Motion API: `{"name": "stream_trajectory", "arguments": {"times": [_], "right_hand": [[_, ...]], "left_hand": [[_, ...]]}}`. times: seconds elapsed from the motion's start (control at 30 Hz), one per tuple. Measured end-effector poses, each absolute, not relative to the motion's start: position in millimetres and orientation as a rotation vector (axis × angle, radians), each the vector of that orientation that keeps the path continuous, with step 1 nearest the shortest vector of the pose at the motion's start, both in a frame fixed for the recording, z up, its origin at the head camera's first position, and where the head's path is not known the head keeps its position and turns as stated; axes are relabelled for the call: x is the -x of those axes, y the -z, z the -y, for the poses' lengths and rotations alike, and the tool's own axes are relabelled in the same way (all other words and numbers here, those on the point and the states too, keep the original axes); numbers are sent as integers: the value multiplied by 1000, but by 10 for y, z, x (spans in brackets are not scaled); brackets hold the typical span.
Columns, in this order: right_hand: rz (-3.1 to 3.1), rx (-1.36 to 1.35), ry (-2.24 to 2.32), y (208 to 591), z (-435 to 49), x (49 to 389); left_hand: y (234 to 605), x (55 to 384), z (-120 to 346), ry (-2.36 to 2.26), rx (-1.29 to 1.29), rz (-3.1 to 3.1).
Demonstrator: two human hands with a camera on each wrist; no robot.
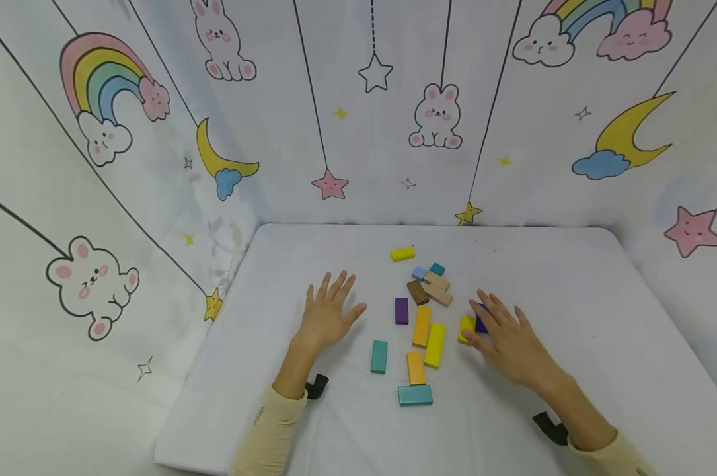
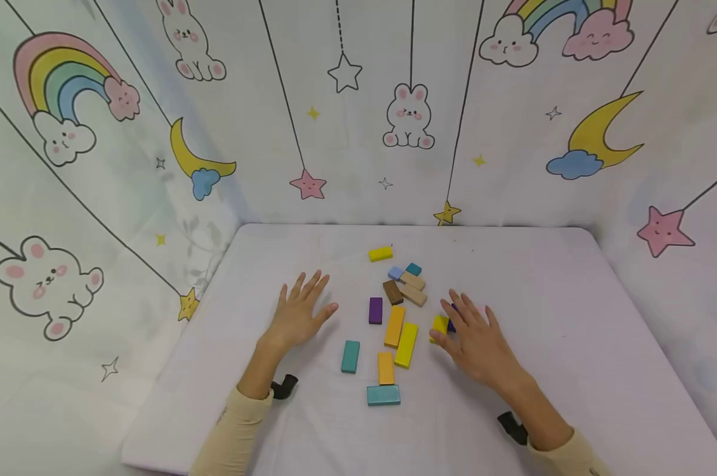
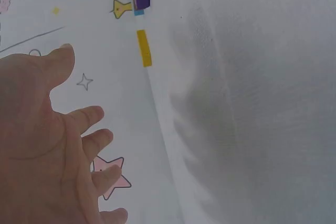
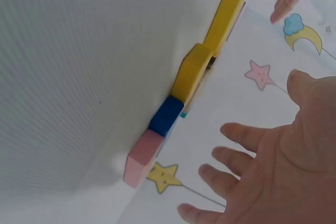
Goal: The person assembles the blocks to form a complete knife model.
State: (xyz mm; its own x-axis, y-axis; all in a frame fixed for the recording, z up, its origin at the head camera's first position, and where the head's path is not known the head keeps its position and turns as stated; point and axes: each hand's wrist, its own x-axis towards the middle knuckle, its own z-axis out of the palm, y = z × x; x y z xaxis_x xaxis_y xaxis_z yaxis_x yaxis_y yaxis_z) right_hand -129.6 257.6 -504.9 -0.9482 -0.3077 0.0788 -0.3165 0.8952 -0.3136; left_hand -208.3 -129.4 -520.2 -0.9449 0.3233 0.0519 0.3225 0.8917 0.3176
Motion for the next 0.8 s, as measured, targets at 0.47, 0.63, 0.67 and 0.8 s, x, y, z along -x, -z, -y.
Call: {"name": "stream_trajectory", "arguments": {"times": [0.47,0.63,0.67,0.8], "right_hand": [[3072,-593,-506,5079,-2510,1248],[3085,-632,-516,5113,-2464,1230],[3089,-640,-514,5127,-2455,1225],[3089,-668,-472,5190,-2426,1197]], "left_hand": [[5217,2011,1029,-444,-616,-3019],[5281,1998,939,-420,-665,-2987],[5278,1989,916,-414,-675,-2978],[5251,1928,814,-367,-703,-2948]]}}
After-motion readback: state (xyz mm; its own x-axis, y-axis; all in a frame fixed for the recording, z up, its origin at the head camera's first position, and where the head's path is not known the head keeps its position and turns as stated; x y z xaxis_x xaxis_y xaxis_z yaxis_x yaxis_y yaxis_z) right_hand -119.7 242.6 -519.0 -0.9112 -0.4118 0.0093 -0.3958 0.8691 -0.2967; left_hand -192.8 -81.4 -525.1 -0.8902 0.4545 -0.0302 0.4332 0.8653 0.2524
